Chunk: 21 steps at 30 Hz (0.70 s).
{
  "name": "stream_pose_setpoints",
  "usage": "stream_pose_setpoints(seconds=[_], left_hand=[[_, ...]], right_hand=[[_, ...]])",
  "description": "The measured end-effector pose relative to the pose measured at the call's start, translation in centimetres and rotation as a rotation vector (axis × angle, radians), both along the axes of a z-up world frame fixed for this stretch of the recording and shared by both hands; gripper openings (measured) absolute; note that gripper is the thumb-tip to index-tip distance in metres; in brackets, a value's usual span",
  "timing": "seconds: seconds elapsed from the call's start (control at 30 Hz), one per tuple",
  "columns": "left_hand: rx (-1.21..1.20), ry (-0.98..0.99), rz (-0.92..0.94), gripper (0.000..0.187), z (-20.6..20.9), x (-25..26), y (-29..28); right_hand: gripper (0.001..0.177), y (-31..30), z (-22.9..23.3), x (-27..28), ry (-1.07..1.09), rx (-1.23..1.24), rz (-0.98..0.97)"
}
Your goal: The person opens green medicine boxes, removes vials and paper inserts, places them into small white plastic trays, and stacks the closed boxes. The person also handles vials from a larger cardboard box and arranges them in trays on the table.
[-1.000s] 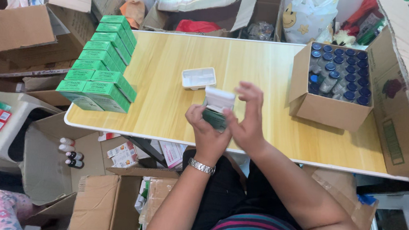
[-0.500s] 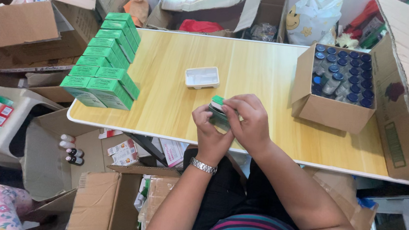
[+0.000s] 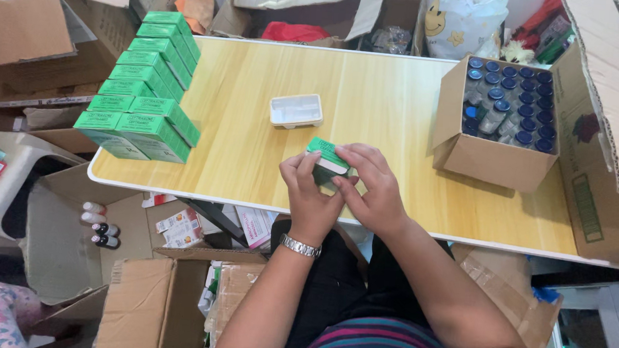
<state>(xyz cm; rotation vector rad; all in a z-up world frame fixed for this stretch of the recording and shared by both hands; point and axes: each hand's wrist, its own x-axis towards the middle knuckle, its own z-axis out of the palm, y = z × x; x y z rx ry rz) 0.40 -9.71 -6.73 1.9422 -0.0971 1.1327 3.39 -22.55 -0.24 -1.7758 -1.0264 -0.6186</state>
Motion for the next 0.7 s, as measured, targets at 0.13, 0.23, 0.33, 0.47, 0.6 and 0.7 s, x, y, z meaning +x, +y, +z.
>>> stream_pose_setpoints(seconds=[0.13, 0.23, 0.33, 0.47, 0.6, 0.7], left_hand=[[0.030, 0.039, 0.015, 0.079, 0.0, -0.2, 0.1], [0.001, 0.007, -0.002, 0.077, 0.0, 0.1, 0.1], [-0.009, -0.002, -0.002, 0.072, -0.2, 0.1, 0.0], [-0.016, 0.053, -0.008, 0.067, -0.2, 0.3, 0.0], [0.015, 0.041, 0.007, 0.071, -0.5, 0.3, 0.1], [0.015, 0.037, 0.013, 0.073, -0.5, 0.2, 0.1]], right_hand=[[0.024, -0.8, -0.2, 0.1, 0.064, -0.016, 0.063], [0.023, -0.6, 0.3, 0.3, 0.038, -0.029, 0.016], [0.016, -0.3, 0.7, 0.3, 0.130, 0.021, -0.037], [0.015, 0.2, 1.0, 0.1, 0.170, 0.065, -0.080], [0.011, 0.9, 0.6, -0.2, 0.220, 0.117, -0.128], [0.009, 1.3, 0.5, -0.3, 0.294, 0.178, -0.129]])
